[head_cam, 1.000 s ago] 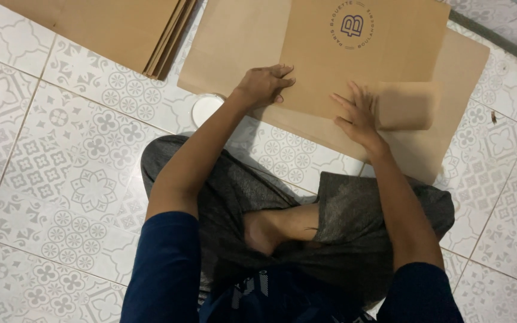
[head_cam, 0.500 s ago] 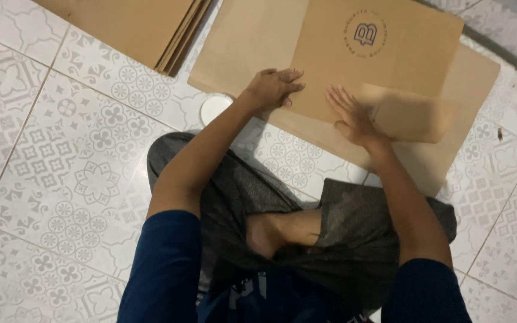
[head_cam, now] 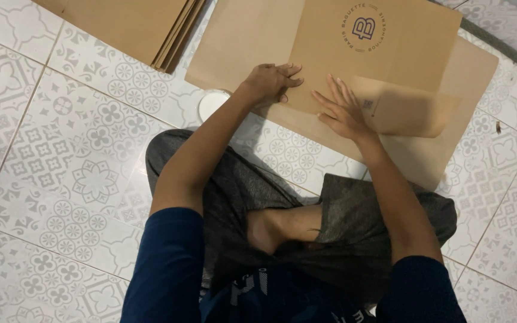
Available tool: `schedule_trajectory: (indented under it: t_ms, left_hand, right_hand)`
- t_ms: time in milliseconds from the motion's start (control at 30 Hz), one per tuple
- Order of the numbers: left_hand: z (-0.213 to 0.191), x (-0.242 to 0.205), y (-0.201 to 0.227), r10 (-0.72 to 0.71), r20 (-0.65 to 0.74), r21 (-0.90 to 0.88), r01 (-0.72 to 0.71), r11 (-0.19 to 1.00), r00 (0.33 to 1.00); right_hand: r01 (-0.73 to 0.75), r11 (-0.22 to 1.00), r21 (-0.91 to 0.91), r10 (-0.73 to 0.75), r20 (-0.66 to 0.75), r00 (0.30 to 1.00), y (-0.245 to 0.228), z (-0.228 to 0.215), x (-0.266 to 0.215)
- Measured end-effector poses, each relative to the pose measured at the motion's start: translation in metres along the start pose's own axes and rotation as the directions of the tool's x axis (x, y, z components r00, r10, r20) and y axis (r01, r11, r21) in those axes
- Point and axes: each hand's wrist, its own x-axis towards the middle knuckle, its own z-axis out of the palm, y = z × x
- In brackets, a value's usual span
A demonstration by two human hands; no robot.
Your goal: Assembling paper bags by applying glue to the edges with a stick and folding them.
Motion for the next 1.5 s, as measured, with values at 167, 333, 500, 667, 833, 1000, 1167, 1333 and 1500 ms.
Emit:
schedule_trajectory:
  t_ms: [167,333,500,667,833,1000,1167,1333,1500]
  left_hand:
    - [0.011,0.009,-0.003,-0.004,-0.027,-0.003,0.004,1.0,1.0]
    - [0.011,0.007,-0.002,-0.005,-0.038,-0.012,0.004,1.0,0.999]
    - [0.004,0.002,0.0,-0.004,-0.031,-0.019,0.004,1.0,1.0]
    - [0.016,0.011,-0.004,-0.017,-0.037,-0.011,0.016,1.0,0.999]
    - [0.011,0.006,-0.001,-0.027,-0.045,-0.013,0.026,1.0,0.999]
    - [0.011,0.007,-0.002,-0.013,-0.037,-0.02,0.012,1.0,0.999]
    - [-0.011,-0.007,0.007,-0.01,-0.011,-0.017,0.009,1.0,1.0]
    - [-0.015,-0.01,0.005,0.0,0.011,-0.021,0.0,1.0,1.0]
    - [-0.005,0.002,-0.005,0.003,0.082,-0.026,-0.001,1.0,0.997]
  right_hand:
    - [-0.032,0.999,-0.031,0.03,-0.045,0.999,-0.006,0.009,0.006]
    - [-0.098,0.993,-0.066,0.092,-0.086,0.992,-0.021,0.018,0.013]
    - [-0.212,0.977,-0.02,0.205,-0.186,0.961,-0.034,0.03,0.023]
    - [-0.307,0.952,-0.012,0.295,-0.238,0.925,-0.054,0.041,0.027]
    - [-0.399,0.914,0.07,0.4,-0.301,0.865,-0.065,0.056,0.034]
    - [-0.416,0.9,0.129,0.434,-0.349,0.83,-0.081,0.056,0.035]
    - [-0.4,0.909,0.12,0.416,-0.338,0.844,-0.07,0.061,0.035]
    - [-0.347,0.928,0.137,0.372,-0.276,0.886,-0.047,0.071,0.029]
    - [-0.226,0.972,-0.067,0.181,-0.402,0.898,-0.064,0.083,0.025]
